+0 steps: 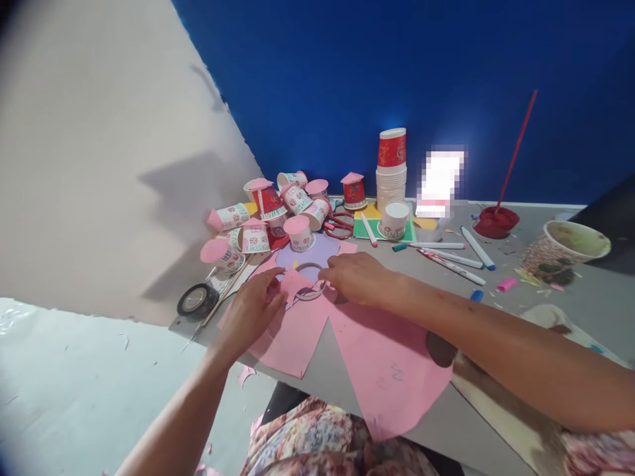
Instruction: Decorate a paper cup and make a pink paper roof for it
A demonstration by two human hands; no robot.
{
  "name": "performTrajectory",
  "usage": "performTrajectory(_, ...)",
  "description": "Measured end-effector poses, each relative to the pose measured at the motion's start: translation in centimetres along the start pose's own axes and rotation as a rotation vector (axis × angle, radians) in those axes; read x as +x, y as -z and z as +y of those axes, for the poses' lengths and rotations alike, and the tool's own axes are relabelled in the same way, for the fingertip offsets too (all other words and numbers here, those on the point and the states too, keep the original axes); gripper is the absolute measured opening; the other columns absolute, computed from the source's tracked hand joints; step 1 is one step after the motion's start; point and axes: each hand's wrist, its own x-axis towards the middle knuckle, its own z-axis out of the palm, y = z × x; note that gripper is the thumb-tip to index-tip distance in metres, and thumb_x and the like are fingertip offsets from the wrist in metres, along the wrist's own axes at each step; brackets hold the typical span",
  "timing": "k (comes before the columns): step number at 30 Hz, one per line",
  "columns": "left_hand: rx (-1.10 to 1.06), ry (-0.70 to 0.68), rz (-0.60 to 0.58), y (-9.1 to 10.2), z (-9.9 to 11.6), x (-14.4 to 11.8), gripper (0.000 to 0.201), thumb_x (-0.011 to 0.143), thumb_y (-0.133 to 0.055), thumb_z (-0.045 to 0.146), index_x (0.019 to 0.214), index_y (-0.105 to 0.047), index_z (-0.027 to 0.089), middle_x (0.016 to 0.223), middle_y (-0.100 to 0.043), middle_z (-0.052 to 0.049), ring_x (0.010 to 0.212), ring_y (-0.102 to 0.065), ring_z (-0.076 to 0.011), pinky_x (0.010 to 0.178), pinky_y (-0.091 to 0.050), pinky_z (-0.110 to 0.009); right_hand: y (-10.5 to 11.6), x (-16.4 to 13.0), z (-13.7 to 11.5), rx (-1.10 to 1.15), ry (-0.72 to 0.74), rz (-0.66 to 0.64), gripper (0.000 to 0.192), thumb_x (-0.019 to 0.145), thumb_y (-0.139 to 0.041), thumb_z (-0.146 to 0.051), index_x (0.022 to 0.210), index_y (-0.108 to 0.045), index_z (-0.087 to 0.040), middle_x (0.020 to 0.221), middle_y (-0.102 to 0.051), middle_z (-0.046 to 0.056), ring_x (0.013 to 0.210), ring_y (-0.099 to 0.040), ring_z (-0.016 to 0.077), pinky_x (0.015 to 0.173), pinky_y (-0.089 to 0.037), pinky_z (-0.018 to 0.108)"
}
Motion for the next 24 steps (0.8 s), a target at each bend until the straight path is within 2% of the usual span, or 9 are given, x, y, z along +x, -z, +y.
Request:
performTrajectory(5, -0.298, 0.242, 0.032, 0.9, -1.0, 0.4, 0.046, 0.089, -0.057, 0.027, 0.134, -0.064, 0.019, 0.088, -0.072, -0.001, 0.073, -0.073, -0.0192, 0.074, -0.058, -0.033, -0.4, 1.9, 0.8, -0.002, 0.011, -0.028, 0.016, 0.094, -0.067, -0.019, 0.104, -0.078, -0.023, 0.098, -0.074, 0.007, 0.092, -0.068, 0.0208, 0.061, -0.032, 0.030)
performTrajectory(9, -0.308, 0.361, 0.058, 1.4, -1.7, 1.0, 0.048, 0.083, -0.060, 0.028, 0.130, -0.066, 0.020, 0.081, -0.070, 0.001, 0.067, -0.073, -0.0186, 0.069, -0.057, -0.030, -0.5, 2.3, 2.2, -0.011, -0.014, 0.039, 0.021, 0.103, -0.054, -0.019, 0.107, -0.075, -0.020, 0.111, -0.073, 0.009, 0.100, -0.065, 0.0214, 0.064, -0.030, 0.030)
performTrajectory(12, -0.312, 0.361, 0.042, 1.1, -1.7, 1.1, 0.049, 0.082, -0.060, 0.028, 0.130, -0.066, 0.018, 0.080, -0.069, 0.001, 0.067, -0.073, -0.0190, 0.068, -0.056, -0.030, 0.4, 1.4, 3.1, -0.021, -0.041, 0.110, 0.023, 0.106, -0.049, -0.020, 0.111, -0.071, -0.019, 0.122, -0.069, 0.011, 0.103, -0.063, 0.0220, 0.063, -0.029, 0.031)
performTrajectory(14, -0.287, 0.333, 0.036, 0.7, -1.6, 1.0, 0.049, 0.084, -0.058, 0.030, 0.131, -0.065, 0.017, 0.082, -0.070, 0.000, 0.069, -0.072, -0.0197, 0.070, -0.056, -0.031, 1.3, 0.0, 3.1, -0.025, -0.077, 0.161, 0.022, 0.107, -0.047, -0.021, 0.111, -0.069, -0.018, 0.122, -0.068, 0.012, 0.105, -0.062, 0.0233, 0.063, -0.028, 0.031)
performTrajectory(15, -0.263, 0.319, 0.036, 0.6, -1.6, 0.9, 0.049, 0.085, -0.057, 0.030, 0.131, -0.065, 0.018, 0.084, -0.071, -0.001, 0.072, -0.071, -0.0202, 0.072, -0.055, -0.032, 1.7, -1.0, 2.8, -0.026, -0.104, 0.188, 0.022, 0.107, -0.046, -0.021, 0.110, -0.067, -0.017, 0.118, -0.070, 0.013, 0.101, -0.062, 0.0236, 0.063, -0.028, 0.031)
performTrajectory(17, -0.204, 0.299, 0.040, 0.3, -1.4, 0.8, 0.047, 0.086, -0.056, 0.029, 0.131, -0.066, 0.018, 0.086, -0.072, -0.002, 0.077, -0.070, -0.0213, 0.076, -0.054, -0.033, 1.7, -3.3, 1.7, 0.025, -0.134, 0.243, 0.018, 0.107, -0.048, -0.020, 0.104, -0.066, -0.019, 0.098, -0.073, 0.007, 0.086, -0.063, 0.0206, 0.064, -0.031, 0.031)
performTrajectory(19, -0.150, 0.287, 0.036, 0.1, -1.3, 0.8, 0.046, 0.087, -0.054, 0.029, 0.129, -0.067, 0.019, 0.086, -0.073, -0.002, 0.080, -0.069, -0.0221, 0.077, -0.053, -0.034, 0.6, -5.7, -0.1, 0.061, -0.027, 0.274, 0.016, 0.106, -0.050, -0.018, 0.103, -0.065, -0.019, 0.090, -0.073, 0.004, 0.079, -0.062, 0.0193, 0.065, -0.033, 0.032)
performTrajectory(21, -0.072, 0.269, 0.020, 0.2, -1.4, 1.0, 0.041, 0.087, -0.053, 0.028, 0.123, -0.070, 0.019, 0.086, -0.073, -0.003, 0.081, -0.069, -0.0232, 0.076, -0.051, -0.034, -1.4, -7.8, -1.8, 0.018, 0.182, 0.239, 0.017, 0.106, -0.050, -0.019, 0.097, -0.064, -0.018, 0.088, -0.071, 0.006, 0.077, -0.061, 0.0202, 0.066, -0.035, 0.033)
performTrajectory(24, 0.092, 0.221, 0.045, 0.5, -1.8, 1.9, 0.036, 0.088, -0.050, 0.024, 0.116, -0.072, 0.020, 0.096, -0.076, -0.008, 0.090, -0.070, -0.0273, 0.079, -0.051, -0.036, -4.4, -9.5, -3.3, -0.042, 0.254, 0.221, 0.017, 0.101, -0.051, -0.009, 0.091, -0.063, -0.018, 0.084, -0.068, 0.006, 0.072, -0.058, 0.0201, 0.066, -0.036, 0.034)
